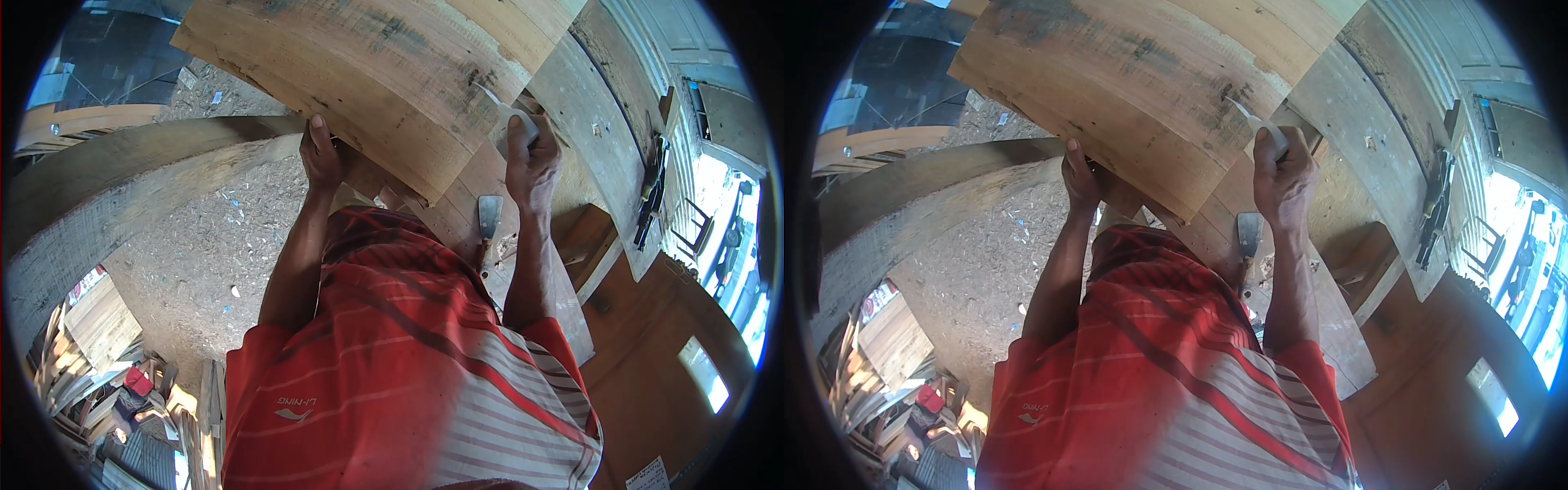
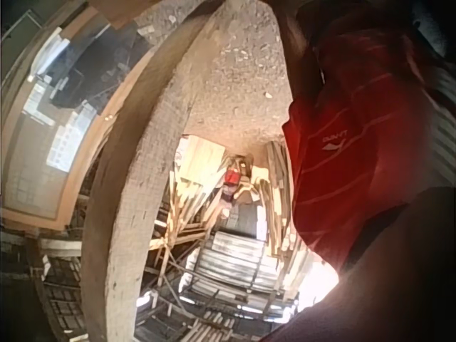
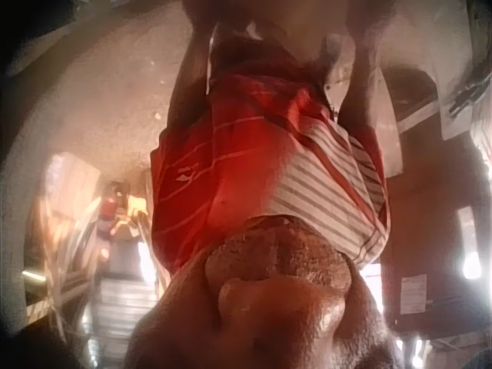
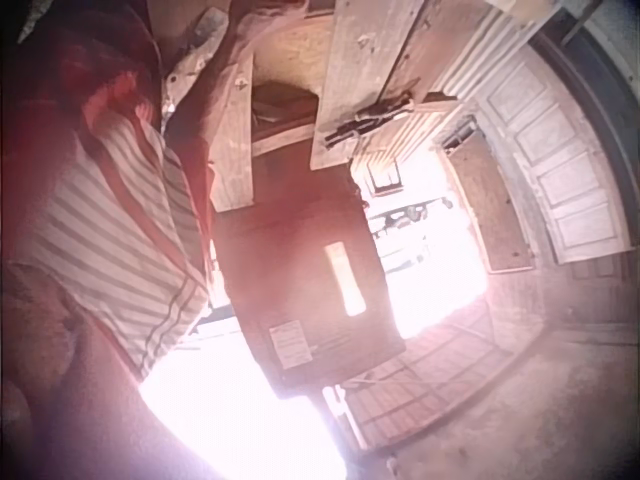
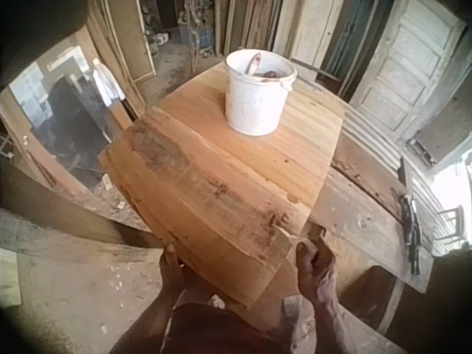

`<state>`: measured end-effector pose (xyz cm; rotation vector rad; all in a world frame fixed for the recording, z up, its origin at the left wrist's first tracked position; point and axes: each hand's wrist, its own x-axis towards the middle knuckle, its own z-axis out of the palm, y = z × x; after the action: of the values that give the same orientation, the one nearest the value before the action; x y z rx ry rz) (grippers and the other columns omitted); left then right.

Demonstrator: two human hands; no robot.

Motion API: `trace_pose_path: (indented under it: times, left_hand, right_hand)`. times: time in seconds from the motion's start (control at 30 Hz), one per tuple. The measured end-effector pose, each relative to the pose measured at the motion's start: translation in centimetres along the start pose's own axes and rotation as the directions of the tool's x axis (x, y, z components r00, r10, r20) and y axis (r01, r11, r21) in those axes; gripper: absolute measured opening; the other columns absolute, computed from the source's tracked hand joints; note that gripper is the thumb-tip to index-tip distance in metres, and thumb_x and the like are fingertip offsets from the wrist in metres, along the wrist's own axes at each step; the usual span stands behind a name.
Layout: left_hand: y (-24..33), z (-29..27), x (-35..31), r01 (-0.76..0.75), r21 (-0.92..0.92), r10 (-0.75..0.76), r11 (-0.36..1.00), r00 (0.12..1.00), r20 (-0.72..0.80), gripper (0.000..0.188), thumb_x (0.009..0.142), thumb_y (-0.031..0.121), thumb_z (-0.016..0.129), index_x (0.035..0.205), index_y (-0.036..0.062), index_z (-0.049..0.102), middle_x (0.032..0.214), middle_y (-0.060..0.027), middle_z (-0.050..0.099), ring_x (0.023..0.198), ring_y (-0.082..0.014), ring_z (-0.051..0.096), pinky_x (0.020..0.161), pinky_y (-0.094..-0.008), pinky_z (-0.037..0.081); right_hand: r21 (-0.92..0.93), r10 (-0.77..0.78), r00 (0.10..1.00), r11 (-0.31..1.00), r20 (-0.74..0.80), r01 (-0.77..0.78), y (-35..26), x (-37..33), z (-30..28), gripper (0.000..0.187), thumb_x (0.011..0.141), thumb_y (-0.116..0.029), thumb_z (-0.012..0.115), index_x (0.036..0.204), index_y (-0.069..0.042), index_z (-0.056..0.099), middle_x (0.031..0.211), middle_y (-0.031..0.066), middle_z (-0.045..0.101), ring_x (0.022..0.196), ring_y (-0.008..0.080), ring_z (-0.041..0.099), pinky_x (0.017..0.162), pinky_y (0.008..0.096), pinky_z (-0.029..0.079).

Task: The person applies adhesive from a tube onto the edge of a wooden board and spreads it using a putty knife.

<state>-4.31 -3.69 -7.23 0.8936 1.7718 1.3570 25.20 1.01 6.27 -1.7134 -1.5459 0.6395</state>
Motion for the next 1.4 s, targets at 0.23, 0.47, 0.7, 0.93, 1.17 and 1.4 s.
trace_pose_path:
  times: [0.23,0.47,0.7,0.93,1.17,1.4]
  left_hand:
    - [0.2,-0.6,0.1,-0.004,0.010,0.003,1.000,0.997,0.075,0.072,0.110,0.054,0.032,0.138,-0.0084,0.054,0.132,-0.0234,0.063,0.121,-0.0330,0.061,0.103,-0.0420,0.046]
    - [0.6,0.1,0.2,-0.058,0.033,0.058,0.998,0.998,0.013,0.065,0.111,0.046,0.030,0.131,-0.0084,0.060,0.125,-0.0290,0.067,0.113,-0.0414,0.064,0.098,-0.0459,0.048]
    - [0.3,0.0,0.3,-0.051,0.036,0.051,0.998,0.999,0.011,0.065,0.111,0.046,0.030,0.132,-0.0087,0.059,0.126,-0.0295,0.066,0.115,-0.0413,0.064,0.100,-0.0462,0.047]
    - [0.0,-0.2,0.3,-0.021,0.042,0.020,0.999,1.000,0.020,0.066,0.111,0.047,0.030,0.133,-0.0085,0.059,0.129,-0.0303,0.065,0.117,-0.0421,0.062,0.102,-0.0462,0.046]
    - [0.2,-0.1,0.3,-0.022,0.014,0.021,1.000,0.999,0.029,0.067,0.111,0.048,0.031,0.134,-0.0090,0.058,0.130,-0.0301,0.064,0.119,-0.0415,0.062,0.103,-0.0452,0.046]
    - [0.4,-0.1,0.2,0.000,0.036,-0.001,0.999,1.000,0.019,0.069,0.111,0.050,0.031,0.136,-0.0092,0.057,0.133,-0.0300,0.063,0.122,-0.0394,0.061,0.105,-0.0442,0.045]
  right_hand:
    - [0.200,0.189,0.974,0.956,0.127,-0.212,0.9,-2.0,-1.2,0.026,0.102,-0.028,0.068,0.096,-0.002,0.069,0.073,-0.0024,0.058,0.070,0.0070,0.050,0.063,0.0276,0.043]
    - [0.290,0.158,0.962,0.931,0.221,-0.220,1.2,-4.8,-1.0,0.025,0.102,-0.027,0.068,0.097,-0.003,0.068,0.074,-0.0043,0.058,0.072,0.0057,0.048,0.065,0.0266,0.042]
    - [0.233,0.143,0.969,0.954,0.203,-0.189,1.1,-5.0,-0.5,0.025,0.102,-0.027,0.069,0.096,-0.003,0.068,0.073,-0.0026,0.058,0.072,0.0061,0.049,0.064,0.0273,0.043]
    - [0.220,0.147,0.966,0.956,0.213,-0.194,1.1,-4.9,-0.5,0.025,0.101,-0.027,0.069,0.097,-0.003,0.069,0.072,-0.0021,0.058,0.070,0.0067,0.050,0.063,0.0276,0.043]
    - [0.190,0.147,0.965,0.963,0.217,-0.189,1.0,-4.9,-0.7,0.026,0.101,-0.028,0.068,0.097,-0.002,0.069,0.070,-0.0008,0.058,0.069,0.0075,0.050,0.062,0.0286,0.044]
    - [0.189,0.164,0.961,0.960,0.220,-0.207,1.0,-5.1,-1.0,0.027,0.101,-0.029,0.068,0.098,-0.002,0.069,0.070,0.0002,0.058,0.068,0.0079,0.051,0.062,0.0289,0.044]
